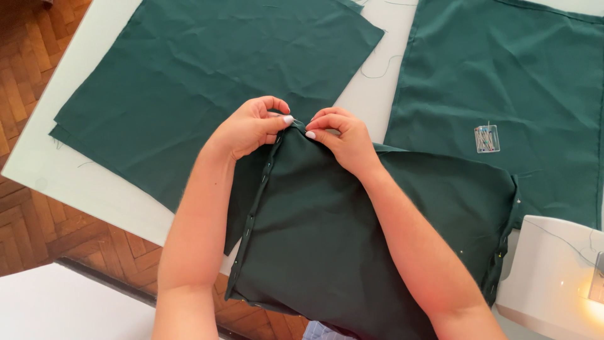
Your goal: Pinning two pieces of green fabric together along the edge to prepare for sewing.
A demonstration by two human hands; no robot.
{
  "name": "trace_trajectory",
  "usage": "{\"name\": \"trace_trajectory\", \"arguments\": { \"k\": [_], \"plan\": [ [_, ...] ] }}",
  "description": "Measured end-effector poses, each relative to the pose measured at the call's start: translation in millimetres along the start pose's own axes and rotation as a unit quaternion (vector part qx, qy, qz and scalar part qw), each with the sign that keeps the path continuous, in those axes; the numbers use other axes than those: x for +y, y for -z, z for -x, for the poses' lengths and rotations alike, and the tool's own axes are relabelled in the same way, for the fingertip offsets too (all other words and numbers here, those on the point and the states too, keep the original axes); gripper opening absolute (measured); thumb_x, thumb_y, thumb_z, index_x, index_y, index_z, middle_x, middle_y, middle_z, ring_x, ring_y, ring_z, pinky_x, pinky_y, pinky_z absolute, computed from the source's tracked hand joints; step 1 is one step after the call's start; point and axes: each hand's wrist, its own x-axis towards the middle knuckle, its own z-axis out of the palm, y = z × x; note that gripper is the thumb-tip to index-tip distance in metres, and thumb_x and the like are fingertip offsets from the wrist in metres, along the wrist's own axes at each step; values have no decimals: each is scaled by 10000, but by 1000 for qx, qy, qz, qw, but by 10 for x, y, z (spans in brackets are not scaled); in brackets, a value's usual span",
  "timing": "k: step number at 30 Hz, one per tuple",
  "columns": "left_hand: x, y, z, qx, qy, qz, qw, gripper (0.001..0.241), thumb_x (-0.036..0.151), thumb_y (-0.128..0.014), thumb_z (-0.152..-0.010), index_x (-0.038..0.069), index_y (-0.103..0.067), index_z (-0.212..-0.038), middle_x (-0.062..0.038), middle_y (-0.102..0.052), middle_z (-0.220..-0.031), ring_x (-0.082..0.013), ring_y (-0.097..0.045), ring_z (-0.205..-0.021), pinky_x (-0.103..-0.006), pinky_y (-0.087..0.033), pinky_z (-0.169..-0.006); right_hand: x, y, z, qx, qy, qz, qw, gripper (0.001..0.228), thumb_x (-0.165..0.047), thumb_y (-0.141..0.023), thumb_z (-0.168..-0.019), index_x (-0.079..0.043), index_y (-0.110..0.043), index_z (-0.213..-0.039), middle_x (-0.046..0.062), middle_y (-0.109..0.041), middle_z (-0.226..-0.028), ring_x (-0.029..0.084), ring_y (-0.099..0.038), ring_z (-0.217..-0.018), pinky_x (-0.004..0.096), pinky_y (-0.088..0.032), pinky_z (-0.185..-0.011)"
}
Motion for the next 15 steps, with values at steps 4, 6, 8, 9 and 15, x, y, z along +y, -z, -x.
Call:
{"name": "trace_trajectory", "arguments": {
  "k": [4, 6, 8, 9, 15],
  "plan": [
    [179, -141, 143, 35, -3, -46, 998, 190, 77, -662, -883, 7, -561, -1028, -82, -656, -761, -74, -623, -600, -211, -563, -508, -2, -42, 3, 18, 10, 10, 1000, 86, -60, -749, -862, -66, -733, -946, 61, -636, -1011, 151, -675, -949, 279, -600, -810],
    [176, -166, 165, 60, -37, -140, 988, 271, 29, -742, -772, 17, -574, -985, -91, -694, -806, -52, -616, -638, -148, -535, -522, 15, -50, 5, 15, 23, 13, 1000, 117, -43, -753, -850, -97, -741, -953, 44, -644, -1018, 147, -678, -935, 265, -608, -789],
    [187, -159, 170, 72, -40, -164, 983, 267, 52, -747, -759, 35, -583, -969, -71, -702, -809, -41, -610, -645, -133, -520, -527, -197, 145, 5, 22, 47, 60, 997, 155, -9, -722, -846, -95, -735, -974, 76, -650, -1022, 184, -675, -932, 279, -600, -769],
    [198, -161, 163, 88, -44, -187, 977, 264, 75, -753, -746, 52, -591, -954, -51, -711, -811, -30, -604, -652, -118, -504, -531, -313, 254, -1, 24, 73, 106, 991, 197, 26, -690, -841, -93, -729, -994, 107, -657, -1027, 220, -673, -929, 293, -591, -750],
    [266, -135, 188, 152, 3, -455, 878, 197, 323, -749, -765, 295, -634, -923, 123, -728, -868, -36, -646, -839, -207, -512, -737, -493, 864, 349, 1, 8, 301, 954, 157, -90, -704, -864, -92, -734, -1018, 168, -674, -1005, 304, -682, -833, 376, -605, -715]
  ]
}}
